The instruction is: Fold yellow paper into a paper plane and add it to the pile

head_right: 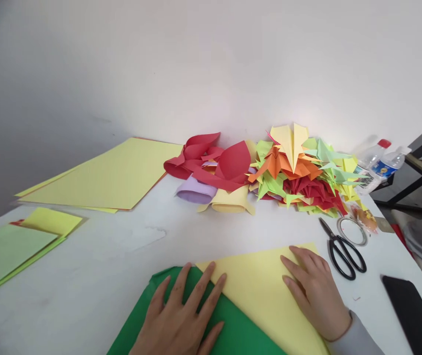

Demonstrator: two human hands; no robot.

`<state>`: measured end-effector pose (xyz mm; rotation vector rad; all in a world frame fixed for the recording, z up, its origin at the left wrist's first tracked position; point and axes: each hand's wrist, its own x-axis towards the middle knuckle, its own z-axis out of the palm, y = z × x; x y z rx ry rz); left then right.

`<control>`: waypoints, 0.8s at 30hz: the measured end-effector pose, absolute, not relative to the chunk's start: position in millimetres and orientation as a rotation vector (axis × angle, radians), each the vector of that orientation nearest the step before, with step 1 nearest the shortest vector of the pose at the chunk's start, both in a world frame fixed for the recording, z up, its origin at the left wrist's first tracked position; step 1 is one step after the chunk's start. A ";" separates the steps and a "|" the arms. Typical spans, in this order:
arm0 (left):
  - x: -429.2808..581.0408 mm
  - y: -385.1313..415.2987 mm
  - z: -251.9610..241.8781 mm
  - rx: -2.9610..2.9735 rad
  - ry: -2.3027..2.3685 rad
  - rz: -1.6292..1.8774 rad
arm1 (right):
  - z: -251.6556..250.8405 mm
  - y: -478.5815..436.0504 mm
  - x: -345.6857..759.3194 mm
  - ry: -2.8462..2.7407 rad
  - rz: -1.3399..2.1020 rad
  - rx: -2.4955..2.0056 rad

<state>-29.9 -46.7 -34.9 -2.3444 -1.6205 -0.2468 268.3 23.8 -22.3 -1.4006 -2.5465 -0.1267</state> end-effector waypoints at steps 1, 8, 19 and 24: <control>-29.4 -47.2 -34.4 -2.343 -1.618 -0.256 | -22.8 23.9 268.5 -2.545 -0.126 -1.402; -25.3 -46.6 -36.9 -2.308 -1.556 -0.388 | -25.4 23.9 270.0 -2.547 -0.149 -1.392; -27.3 -47.1 -42.2 -2.387 -1.499 -0.354 | -22.9 25.5 269.8 -2.526 -0.137 -1.369; -27.4 -46.8 -43.6 -2.389 -1.498 -0.381 | -24.2 25.2 271.4 -2.533 -0.118 -1.380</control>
